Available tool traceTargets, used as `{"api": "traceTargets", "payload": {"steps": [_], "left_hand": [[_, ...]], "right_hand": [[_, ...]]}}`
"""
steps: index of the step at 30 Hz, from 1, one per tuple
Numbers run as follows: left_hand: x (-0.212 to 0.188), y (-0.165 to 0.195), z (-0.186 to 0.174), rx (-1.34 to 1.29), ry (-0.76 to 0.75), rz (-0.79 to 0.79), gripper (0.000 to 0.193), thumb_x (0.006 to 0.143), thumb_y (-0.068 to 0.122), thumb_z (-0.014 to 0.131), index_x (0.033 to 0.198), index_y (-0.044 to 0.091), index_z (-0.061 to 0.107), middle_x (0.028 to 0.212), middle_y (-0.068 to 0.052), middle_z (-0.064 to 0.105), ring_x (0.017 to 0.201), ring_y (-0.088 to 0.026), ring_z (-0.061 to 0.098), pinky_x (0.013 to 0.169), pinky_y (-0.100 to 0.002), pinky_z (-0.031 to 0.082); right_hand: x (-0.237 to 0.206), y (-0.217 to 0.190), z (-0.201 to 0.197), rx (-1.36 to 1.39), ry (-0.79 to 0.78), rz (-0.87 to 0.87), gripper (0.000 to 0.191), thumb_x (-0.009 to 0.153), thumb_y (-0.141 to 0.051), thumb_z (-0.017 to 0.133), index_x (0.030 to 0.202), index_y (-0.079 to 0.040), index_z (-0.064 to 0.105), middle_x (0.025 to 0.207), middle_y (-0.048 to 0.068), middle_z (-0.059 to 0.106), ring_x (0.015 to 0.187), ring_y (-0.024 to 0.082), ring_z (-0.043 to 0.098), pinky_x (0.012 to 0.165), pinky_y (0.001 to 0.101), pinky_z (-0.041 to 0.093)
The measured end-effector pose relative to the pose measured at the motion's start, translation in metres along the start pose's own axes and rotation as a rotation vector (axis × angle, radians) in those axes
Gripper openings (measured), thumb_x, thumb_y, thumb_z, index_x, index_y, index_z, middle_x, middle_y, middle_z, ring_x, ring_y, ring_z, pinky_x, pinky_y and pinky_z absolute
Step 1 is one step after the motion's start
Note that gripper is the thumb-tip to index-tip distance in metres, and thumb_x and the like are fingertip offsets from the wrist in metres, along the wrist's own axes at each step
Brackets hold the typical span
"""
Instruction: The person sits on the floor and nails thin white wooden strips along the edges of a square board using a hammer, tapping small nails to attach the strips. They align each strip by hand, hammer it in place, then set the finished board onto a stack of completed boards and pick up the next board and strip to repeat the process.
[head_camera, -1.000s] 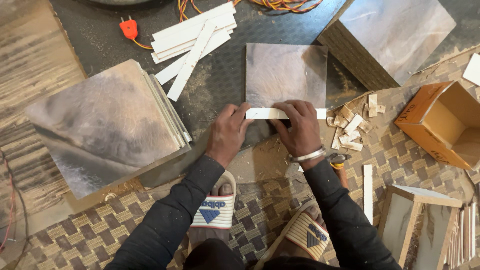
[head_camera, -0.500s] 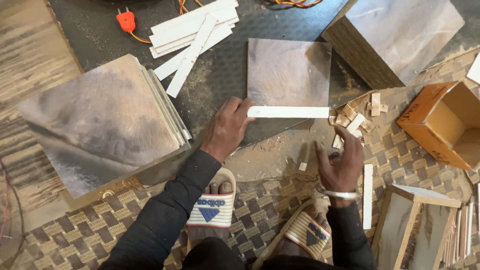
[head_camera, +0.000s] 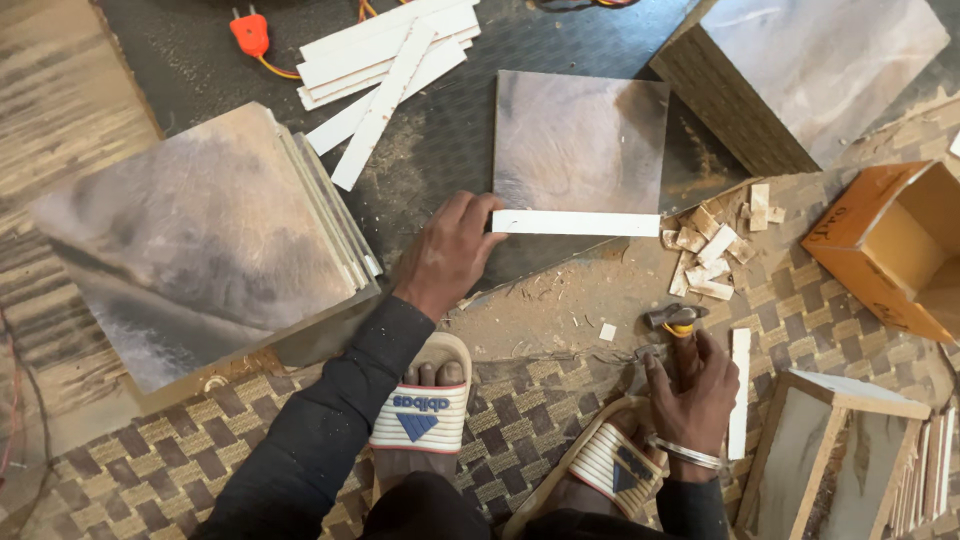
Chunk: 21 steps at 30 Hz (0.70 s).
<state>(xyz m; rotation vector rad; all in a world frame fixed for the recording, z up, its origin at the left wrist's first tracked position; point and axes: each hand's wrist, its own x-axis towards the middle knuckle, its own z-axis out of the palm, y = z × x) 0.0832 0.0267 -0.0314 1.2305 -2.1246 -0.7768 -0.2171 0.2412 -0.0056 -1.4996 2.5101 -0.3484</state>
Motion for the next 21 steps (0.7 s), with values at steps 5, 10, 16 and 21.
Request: {"api": "traceTargets", "payload": {"steps": [5, 10, 16, 21], "left_hand": [[0.002, 0.004, -0.005, -0.049, -0.030, -0.049, 0.035, 0.093, 0.018, 0.073, 0.120, 0.002, 0.057, 0.106, -0.013, 0.061, 0.091, -0.028, 0.067, 0.075, -0.040, 0.057], [0.006, 0.004, -0.012, -0.007, -0.114, -0.039, 0.031, 0.094, 0.016, 0.074, 0.115, 0.002, 0.056, 0.103, -0.016, 0.058, 0.093, -0.033, 0.065, 0.079, -0.044, 0.054], [0.007, 0.005, -0.013, -0.033, -0.100, -0.048, 0.033, 0.093, 0.015, 0.074, 0.117, 0.002, 0.055, 0.106, -0.014, 0.058, 0.095, -0.031, 0.065, 0.082, -0.042, 0.055], [0.000, 0.003, -0.011, -0.031, -0.061, -0.008, 0.037, 0.093, 0.014, 0.074, 0.123, 0.004, 0.056, 0.108, -0.013, 0.060, 0.100, -0.032, 0.066, 0.084, -0.042, 0.056]], "right_hand": [[0.013, -0.032, -0.008, -0.035, 0.119, -0.209, 0.071, 0.084, -0.024, 0.083, 0.143, 0.001, 0.052, 0.132, 0.025, 0.057, 0.124, 0.038, 0.052, 0.107, 0.0528, 0.044], [0.069, -0.100, -0.002, 0.183, 0.095, -0.597, 0.066, 0.087, -0.026, 0.084, 0.140, -0.001, 0.054, 0.138, 0.022, 0.056, 0.129, 0.037, 0.052, 0.113, 0.0499, 0.045], [0.133, -0.175, 0.017, 0.041, -0.122, -0.827, 0.052, 0.080, -0.019, 0.085, 0.126, -0.009, 0.063, 0.118, 0.012, 0.062, 0.110, 0.033, 0.056, 0.095, 0.0456, 0.043], [0.137, -0.173, 0.029, 0.033, -0.139, -0.857, 0.042, 0.078, -0.013, 0.081, 0.117, -0.013, 0.065, 0.111, 0.005, 0.062, 0.106, 0.029, 0.056, 0.094, 0.0431, 0.042]]}}
